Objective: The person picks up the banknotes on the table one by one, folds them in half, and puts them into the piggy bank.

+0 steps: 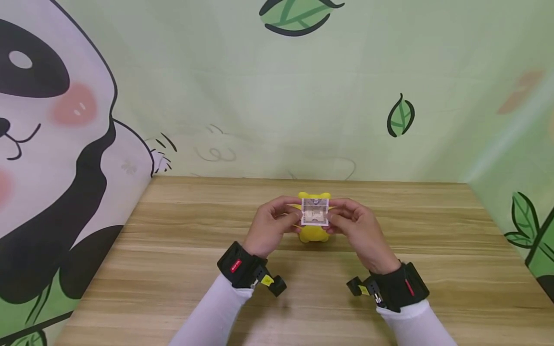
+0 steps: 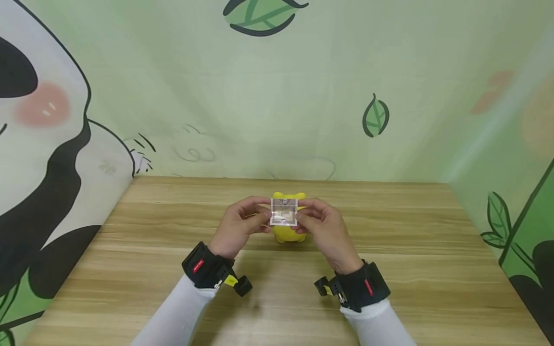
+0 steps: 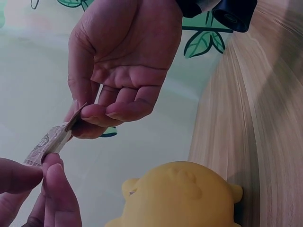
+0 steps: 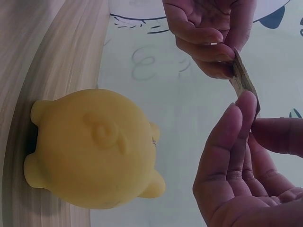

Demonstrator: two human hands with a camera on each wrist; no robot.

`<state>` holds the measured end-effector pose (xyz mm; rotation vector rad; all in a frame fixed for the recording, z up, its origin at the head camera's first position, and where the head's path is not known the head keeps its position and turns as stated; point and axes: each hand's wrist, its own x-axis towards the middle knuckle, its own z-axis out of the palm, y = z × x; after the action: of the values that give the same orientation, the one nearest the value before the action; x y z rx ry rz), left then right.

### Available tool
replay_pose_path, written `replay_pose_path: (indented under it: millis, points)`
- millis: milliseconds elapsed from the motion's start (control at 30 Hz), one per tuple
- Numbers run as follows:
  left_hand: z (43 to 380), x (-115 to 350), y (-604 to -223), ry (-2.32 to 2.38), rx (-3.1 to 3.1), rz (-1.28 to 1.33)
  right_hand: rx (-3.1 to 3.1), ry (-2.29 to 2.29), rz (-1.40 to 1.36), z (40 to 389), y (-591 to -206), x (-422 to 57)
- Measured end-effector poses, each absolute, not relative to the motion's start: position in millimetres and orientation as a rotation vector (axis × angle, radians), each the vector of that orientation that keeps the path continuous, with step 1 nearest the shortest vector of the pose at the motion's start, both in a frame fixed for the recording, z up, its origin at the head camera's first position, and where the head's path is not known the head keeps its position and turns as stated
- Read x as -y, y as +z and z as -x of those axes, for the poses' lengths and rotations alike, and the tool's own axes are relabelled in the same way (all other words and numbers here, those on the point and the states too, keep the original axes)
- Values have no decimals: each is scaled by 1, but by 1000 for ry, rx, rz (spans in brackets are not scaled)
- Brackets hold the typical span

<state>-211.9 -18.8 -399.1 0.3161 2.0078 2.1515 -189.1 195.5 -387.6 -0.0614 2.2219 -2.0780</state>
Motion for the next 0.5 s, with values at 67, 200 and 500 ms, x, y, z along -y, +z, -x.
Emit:
replay_pose_path:
  millis: [67, 200, 500]
  points:
    - [212, 19, -399, 2151, -2007, -317, -2217, -2080, 66, 189, -388, -196]
    - [212, 19, -400, 2151, -2002, -311, -2217, -2084, 82, 189, -388, -196]
    - [213, 19, -401, 2162, -1983, -297, -2228, -2103, 106, 188, -389, -195]
